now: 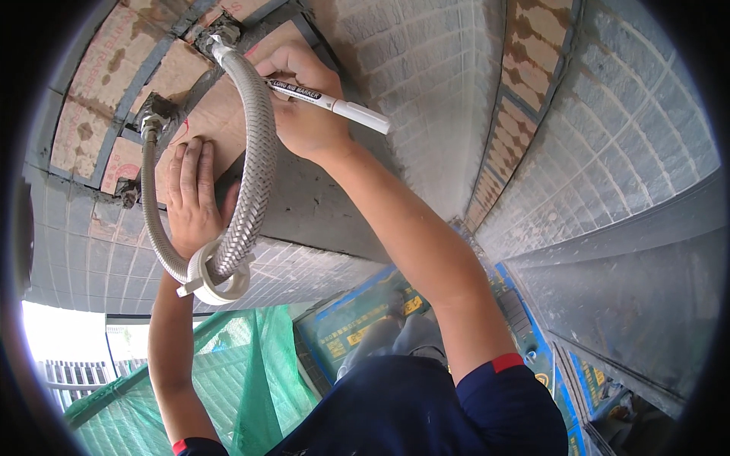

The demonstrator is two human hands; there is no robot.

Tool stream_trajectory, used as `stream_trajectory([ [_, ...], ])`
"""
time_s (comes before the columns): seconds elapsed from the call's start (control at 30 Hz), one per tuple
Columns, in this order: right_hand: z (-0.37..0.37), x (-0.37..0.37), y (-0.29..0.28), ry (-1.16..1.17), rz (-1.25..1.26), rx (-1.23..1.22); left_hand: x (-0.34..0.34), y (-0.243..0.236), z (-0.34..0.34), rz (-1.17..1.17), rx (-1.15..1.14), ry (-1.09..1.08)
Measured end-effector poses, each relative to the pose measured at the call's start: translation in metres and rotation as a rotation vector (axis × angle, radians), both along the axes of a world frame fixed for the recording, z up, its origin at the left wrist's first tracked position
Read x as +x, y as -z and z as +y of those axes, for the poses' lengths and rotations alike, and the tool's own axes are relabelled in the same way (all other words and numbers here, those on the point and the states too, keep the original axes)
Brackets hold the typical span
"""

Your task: The worker is measuring, cutting, and fitting small tile pieces around plumbing fixtures on a wall.

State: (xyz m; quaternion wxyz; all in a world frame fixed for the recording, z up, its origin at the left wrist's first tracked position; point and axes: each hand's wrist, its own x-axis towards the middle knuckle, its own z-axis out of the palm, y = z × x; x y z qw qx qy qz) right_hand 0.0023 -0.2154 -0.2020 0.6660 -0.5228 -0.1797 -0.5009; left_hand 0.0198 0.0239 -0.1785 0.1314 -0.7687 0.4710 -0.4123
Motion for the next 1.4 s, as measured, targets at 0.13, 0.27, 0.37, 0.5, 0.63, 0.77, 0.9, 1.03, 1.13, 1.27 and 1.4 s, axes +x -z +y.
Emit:
stream_trajectory([
  [0.13, 0.003, -0.004, -0.002, -0.007, 0.08, 0.059, 0.0, 0.002, 0.002, -0.014, -0.002, -0.009],
  [0.27, 0.005, -0.009, -0.003, 0.015, 0.106, 0.091, -0.001, 0.002, 0.004, -0.008, 0.003, -0.04],
  [0.37, 0.004, -0.008, 0.0, 0.027, 0.094, 0.12, 0.001, 0.001, 0.003, -0.022, 0.011, -0.035],
  [0.5, 0.0, 0.015, 0.008, -0.154, -0.17, 0.341, 0.005, -0.001, 0.004, -0.091, 0.073, -0.03],
  [0.63, -0.003, 0.006, 0.006, -0.203, -0.072, 0.413, 0.003, 0.0, -0.002, -0.067, 0.027, 0.053],
  [0.77, 0.001, 0.019, 0.009, -0.108, -0.13, 0.392, -0.009, -0.01, -0.006, -0.065, 0.138, -0.055],
  [0.9, 0.005, 0.021, 0.012, -0.089, -0.122, 0.417, -0.004, -0.005, -0.008, -0.096, 0.11, 0.028],
  [1.03, 0.007, 0.018, 0.009, 0.011, -0.145, 0.401, -0.001, -0.005, -0.004, -0.159, 0.136, 0.027],
  [1.13, 0.009, 0.018, 0.008, -0.041, -0.144, 0.423, 0.002, -0.005, -0.004, -0.166, 0.128, 0.052],
  [1.27, 0.01, 0.016, 0.007, -0.082, -0.138, 0.446, 0.004, -0.003, 0.002, -0.153, 0.136, 0.035],
  [1.4, 0.011, 0.02, 0.006, -0.053, -0.182, 0.496, 0.006, -0.001, 0.004, -0.096, 0.115, 0.04],
])
